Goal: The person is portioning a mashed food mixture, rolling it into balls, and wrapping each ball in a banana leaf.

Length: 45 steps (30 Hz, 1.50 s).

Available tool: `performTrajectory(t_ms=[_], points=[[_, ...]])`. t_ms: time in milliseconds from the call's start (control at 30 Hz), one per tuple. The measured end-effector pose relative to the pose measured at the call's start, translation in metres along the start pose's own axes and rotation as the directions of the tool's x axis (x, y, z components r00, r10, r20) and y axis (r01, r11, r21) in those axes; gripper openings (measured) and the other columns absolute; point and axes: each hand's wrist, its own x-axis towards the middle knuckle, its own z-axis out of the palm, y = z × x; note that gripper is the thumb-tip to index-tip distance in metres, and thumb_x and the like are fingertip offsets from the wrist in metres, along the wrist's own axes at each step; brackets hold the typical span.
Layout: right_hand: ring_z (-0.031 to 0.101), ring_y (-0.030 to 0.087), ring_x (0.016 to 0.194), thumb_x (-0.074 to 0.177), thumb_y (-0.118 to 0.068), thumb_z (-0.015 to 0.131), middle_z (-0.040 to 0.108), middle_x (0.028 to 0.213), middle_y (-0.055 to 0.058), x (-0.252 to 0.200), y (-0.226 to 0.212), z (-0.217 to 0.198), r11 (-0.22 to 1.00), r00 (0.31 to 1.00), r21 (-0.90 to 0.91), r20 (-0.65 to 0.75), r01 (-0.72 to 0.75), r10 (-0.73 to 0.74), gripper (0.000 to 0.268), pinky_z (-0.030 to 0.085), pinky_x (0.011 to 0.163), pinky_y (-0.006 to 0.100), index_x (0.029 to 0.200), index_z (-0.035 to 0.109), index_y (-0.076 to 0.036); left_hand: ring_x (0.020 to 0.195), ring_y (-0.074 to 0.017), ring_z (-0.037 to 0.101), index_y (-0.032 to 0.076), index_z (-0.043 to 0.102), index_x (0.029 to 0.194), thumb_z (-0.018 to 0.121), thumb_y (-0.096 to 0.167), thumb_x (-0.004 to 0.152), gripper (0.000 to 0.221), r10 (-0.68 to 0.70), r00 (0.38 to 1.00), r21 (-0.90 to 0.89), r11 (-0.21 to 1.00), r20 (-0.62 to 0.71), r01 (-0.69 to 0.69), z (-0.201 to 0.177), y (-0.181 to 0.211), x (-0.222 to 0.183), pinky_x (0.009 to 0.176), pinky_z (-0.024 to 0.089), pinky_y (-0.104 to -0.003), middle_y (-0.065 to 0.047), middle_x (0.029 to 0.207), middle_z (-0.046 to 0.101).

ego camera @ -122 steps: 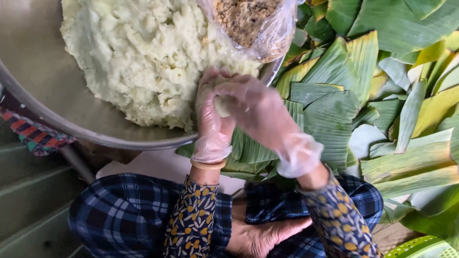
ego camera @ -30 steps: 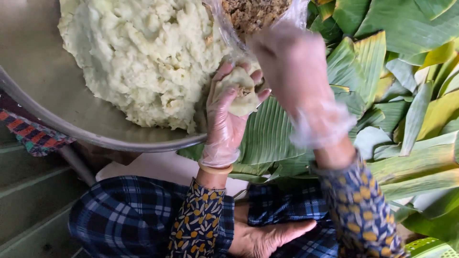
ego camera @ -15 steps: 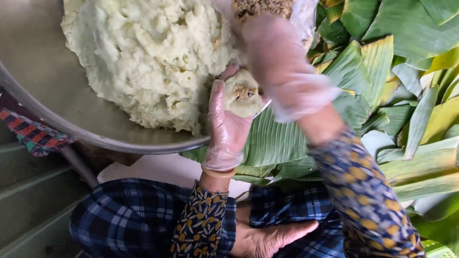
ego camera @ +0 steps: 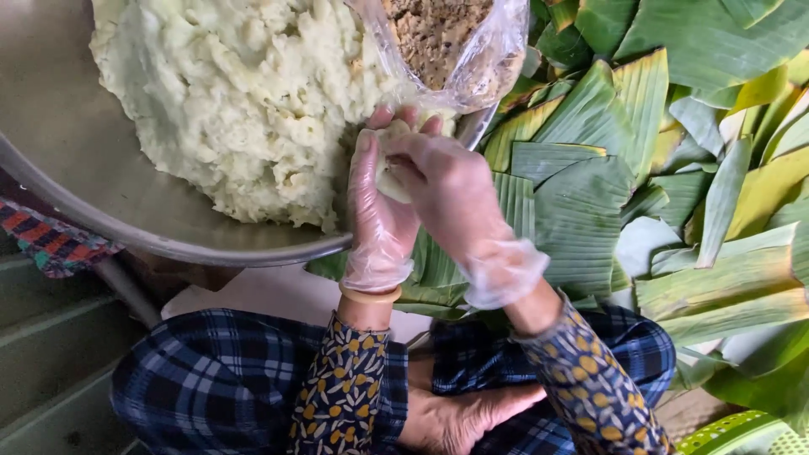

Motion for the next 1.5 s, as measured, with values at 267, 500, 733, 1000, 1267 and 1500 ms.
performTrajectory(t_ms=[267,500,733,1000,1267,1500], points=[[0.07,0.025,0.106,0.089,-0.003,0.079,0.075,0.096,0.007,-0.01,0.004,-0.009,0.997,0.991,0.078,-0.131,0.011,0.0,0.007,0.049,0.1,0.036,0.09,0.079,-0.01,0.125,-0.0428,0.061,0.01,0.061,0.131,0.065,0.022,0.104,0.029,0.083,0.984,0.093,0.991,0.16,-0.099,-0.014,-0.003,0.003,0.102,0.058,-0.05,-0.02,0.136,0.063],[0.009,0.049,0.155,0.105,-0.06,0.037,0.029,0.162,0.025,-0.034,0.003,0.04,0.999,0.989,0.049,-0.146,-0.017,0.024,0.069,0.006,0.126,0.068,0.156,0.039,-0.013,0.105,-0.0288,0.068,0.009,0.072,0.113,0.071,0.024,0.093,0.026,0.038,0.995,0.025,0.999,-0.088,-0.036,0.054,0.013,-0.024,0.081,0.061,-0.035,-0.018,0.125,0.068],[0.011,0.046,0.156,0.112,-0.035,0.045,0.023,0.167,0.021,-0.031,-0.001,0.038,1.0,0.994,-0.009,-0.104,-0.01,0.009,0.054,0.01,0.126,0.066,0.16,0.034,-0.012,0.144,-0.0388,0.045,0.004,0.045,0.149,0.06,0.009,0.097,0.054,0.143,0.983,0.201,0.966,0.118,-0.165,-0.008,-0.008,-0.024,0.116,0.045,-0.057,-0.024,0.155,0.046],[0.025,0.044,0.15,0.109,-0.024,0.047,0.037,0.157,0.022,-0.046,0.001,0.019,1.0,0.993,-0.018,-0.115,-0.002,0.0,0.045,0.02,0.123,0.062,0.151,0.044,-0.007,0.111,-0.0256,0.055,0.01,0.06,0.113,0.05,0.039,0.104,0.033,0.125,0.984,0.187,0.971,0.125,-0.147,0.019,-0.017,-0.034,0.105,0.04,-0.04,-0.011,0.115,0.058],[0.04,0.043,0.144,0.106,-0.014,0.049,0.05,0.148,0.022,-0.061,0.007,-0.008,1.0,0.992,-0.011,-0.124,0.009,-0.01,0.038,0.029,0.12,0.059,0.142,0.053,-0.001,0.137,-0.0289,0.049,0.002,0.06,0.119,0.046,0.036,0.109,0.038,0.177,0.929,0.349,0.89,0.326,-0.292,-0.009,-0.023,-0.025,0.124,0.028,-0.046,-0.021,0.152,0.048],[0.049,0.039,0.143,0.101,0.002,0.048,0.056,0.147,0.023,-0.039,-0.004,0.013,0.953,0.986,0.269,-0.135,0.135,-0.102,0.044,0.032,0.125,0.055,0.145,0.05,0.002,0.137,-0.0401,0.051,0.005,0.049,0.147,0.058,0.036,0.105,0.052,0.144,0.972,0.076,0.984,0.184,-0.16,-0.003,-0.006,-0.018,0.118,0.035,-0.046,-0.024,0.148,0.052]])
